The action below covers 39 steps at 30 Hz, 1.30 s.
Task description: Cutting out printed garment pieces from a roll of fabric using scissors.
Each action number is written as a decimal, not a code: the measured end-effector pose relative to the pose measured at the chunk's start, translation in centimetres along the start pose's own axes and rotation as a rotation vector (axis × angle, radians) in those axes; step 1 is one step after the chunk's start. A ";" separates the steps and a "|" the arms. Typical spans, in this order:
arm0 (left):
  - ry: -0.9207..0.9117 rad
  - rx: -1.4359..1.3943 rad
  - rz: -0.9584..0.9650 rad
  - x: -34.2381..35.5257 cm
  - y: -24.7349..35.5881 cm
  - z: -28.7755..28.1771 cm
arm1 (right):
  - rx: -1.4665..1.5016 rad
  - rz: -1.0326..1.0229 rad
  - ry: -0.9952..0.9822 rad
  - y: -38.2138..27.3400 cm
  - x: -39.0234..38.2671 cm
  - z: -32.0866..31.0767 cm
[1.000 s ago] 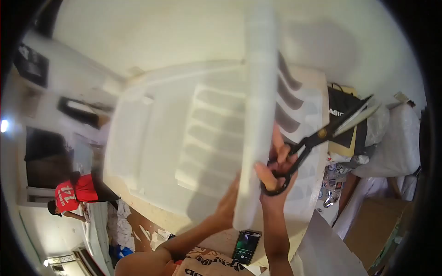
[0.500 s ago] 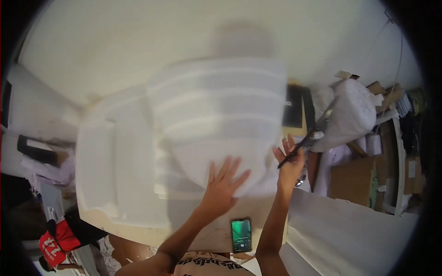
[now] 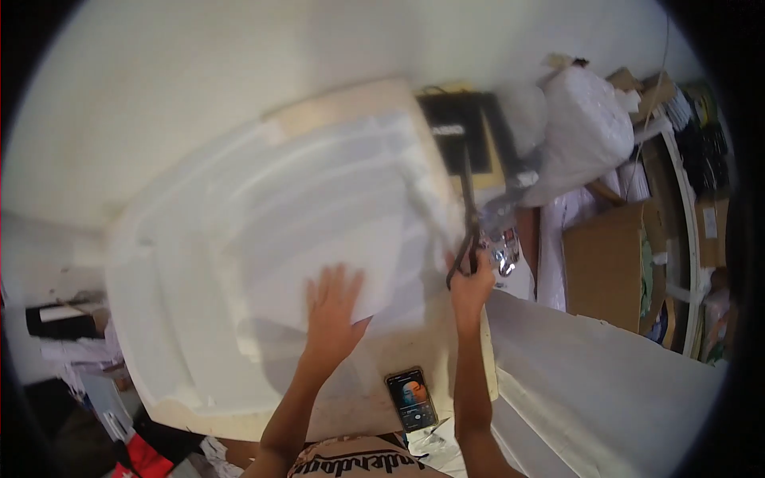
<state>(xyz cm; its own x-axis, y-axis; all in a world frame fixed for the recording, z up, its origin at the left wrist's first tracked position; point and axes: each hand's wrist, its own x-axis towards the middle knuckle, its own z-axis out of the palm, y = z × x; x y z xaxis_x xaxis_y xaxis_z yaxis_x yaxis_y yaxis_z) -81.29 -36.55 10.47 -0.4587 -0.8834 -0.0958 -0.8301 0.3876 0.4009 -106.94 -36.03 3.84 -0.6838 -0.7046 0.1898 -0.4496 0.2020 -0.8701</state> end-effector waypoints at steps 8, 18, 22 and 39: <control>0.284 0.006 0.252 -4.2 -6.7 8.7 | -0.161 0.026 0.306 6.8 3.6 4.1; 0.213 -0.051 0.021 -1.1 0.0 3.7 | 0.196 0.180 0.027 4.6 3.2 0.8; 0.225 0.005 -0.054 1.9 3.3 3.2 | 0.178 0.065 -0.002 4.9 2.8 1.7; 0.360 0.150 0.223 6.9 7.3 2.5 | 0.389 -0.189 -0.141 3.1 1.7 1.7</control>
<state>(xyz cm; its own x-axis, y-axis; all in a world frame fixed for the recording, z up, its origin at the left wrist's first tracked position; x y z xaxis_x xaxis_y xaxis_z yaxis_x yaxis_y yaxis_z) -91.29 -39.13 10.49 -0.5140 -0.7989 0.3123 -0.7723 0.5895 0.2369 -108.53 -37.81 0.65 -0.5136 -0.7955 0.3216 -0.2910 -0.1911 -0.9374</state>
